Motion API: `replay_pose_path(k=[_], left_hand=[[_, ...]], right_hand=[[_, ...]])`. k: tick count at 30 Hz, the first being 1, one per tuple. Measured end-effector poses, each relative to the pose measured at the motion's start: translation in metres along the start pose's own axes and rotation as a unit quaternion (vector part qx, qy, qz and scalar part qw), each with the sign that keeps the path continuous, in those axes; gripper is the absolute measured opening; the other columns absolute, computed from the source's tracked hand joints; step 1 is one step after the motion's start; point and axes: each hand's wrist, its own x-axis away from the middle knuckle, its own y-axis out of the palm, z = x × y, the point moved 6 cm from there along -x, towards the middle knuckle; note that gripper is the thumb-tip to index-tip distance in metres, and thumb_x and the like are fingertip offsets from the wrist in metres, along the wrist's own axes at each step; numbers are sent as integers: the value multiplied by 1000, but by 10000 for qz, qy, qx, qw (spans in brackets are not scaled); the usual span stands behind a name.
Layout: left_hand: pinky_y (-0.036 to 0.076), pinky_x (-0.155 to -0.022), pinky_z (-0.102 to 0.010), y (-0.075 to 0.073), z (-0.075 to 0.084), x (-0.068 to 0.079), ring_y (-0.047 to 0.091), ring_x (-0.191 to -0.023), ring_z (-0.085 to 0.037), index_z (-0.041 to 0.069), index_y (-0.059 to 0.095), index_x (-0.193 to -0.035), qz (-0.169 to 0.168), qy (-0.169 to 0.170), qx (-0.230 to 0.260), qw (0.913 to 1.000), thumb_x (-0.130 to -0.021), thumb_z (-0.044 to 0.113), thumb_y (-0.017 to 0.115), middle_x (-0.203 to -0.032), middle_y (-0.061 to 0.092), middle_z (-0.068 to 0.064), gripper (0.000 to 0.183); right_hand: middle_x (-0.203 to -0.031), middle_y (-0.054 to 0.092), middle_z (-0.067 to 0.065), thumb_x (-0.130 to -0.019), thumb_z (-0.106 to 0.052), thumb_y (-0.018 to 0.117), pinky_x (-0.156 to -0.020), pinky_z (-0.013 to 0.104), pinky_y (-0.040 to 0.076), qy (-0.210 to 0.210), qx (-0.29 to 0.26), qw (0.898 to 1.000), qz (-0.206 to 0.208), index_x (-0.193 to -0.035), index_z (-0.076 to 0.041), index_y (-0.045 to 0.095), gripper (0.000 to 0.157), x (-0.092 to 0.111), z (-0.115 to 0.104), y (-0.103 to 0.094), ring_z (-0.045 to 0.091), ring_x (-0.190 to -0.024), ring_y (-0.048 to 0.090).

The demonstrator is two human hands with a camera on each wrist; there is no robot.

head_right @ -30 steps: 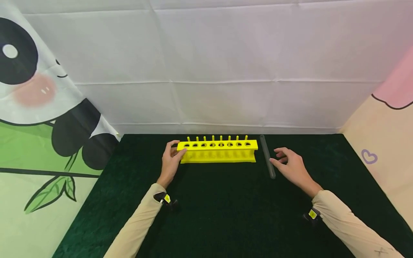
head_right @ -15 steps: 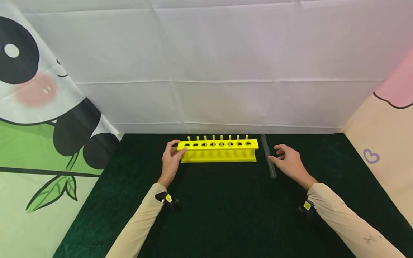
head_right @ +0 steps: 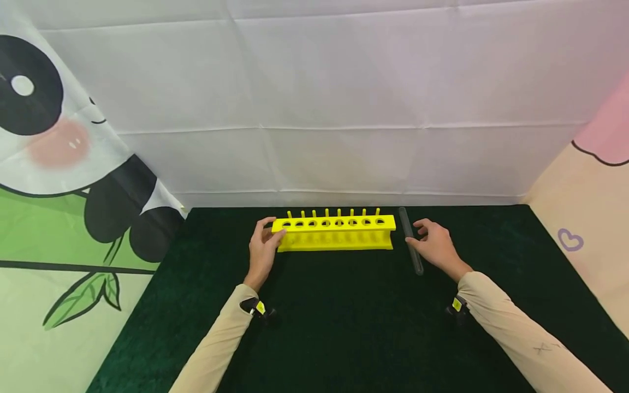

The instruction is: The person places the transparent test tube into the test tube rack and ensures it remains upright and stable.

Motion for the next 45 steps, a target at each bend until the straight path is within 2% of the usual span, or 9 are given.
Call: replay_pose_path(k=[7,14,24,34,39,45], left_hand=[[45,-94,-40,4,-1,-4,54,-107,-22,30,49,-125,-32,8,-75,10000,-90,33,62,-122,58,-4,38],[45,-93,-42,5,-3,-3,55,-106,-23,21,50,-128,61,111,-81,9999,-90,30,64,-121,60,-7,41],[46,-92,-42,6,-2,-3,56,-105,-23,24,51,-126,113,246,-121,9996,-90,29,64,-121,59,-6,39],[46,-92,-42,-1,0,-1,57,-104,-22,20,50,-128,110,303,-154,9994,-89,30,64,-119,61,-6,42],[45,-93,-41,-2,1,-2,56,-104,-21,26,51,-125,81,266,-169,9995,-89,31,64,-120,61,-5,38],[46,-93,-41,4,-4,-2,55,-107,-22,28,50,-126,-22,219,-149,9996,-90,33,63,-123,60,-6,39]], right_hand=[[-115,50,34,-88,-22,65,-75,50,49,149,161,9997,-98,-128,11,43,56,-16,11,11,42,-95,55],[-115,47,34,-88,-23,64,-73,49,46,356,286,9988,-190,-131,11,40,60,-27,16,20,43,-95,50],[-106,46,28,-88,-19,63,-66,43,48,385,391,9982,-257,-128,10,42,54,-32,17,32,36,-85,51],[-90,58,23,-88,-14,63,-55,35,50,401,369,9982,-238,-120,10,47,44,-40,15,36,25,-67,58],[-90,59,23,-87,-13,63,-52,32,50,594,350,9970,-340,-121,11,47,45,-44,14,36,24,-65,60],[-90,59,24,-86,-10,63,-47,28,52,895,279,9939,-588,-125,12,45,48,-42,18,33,21,-59,61]])
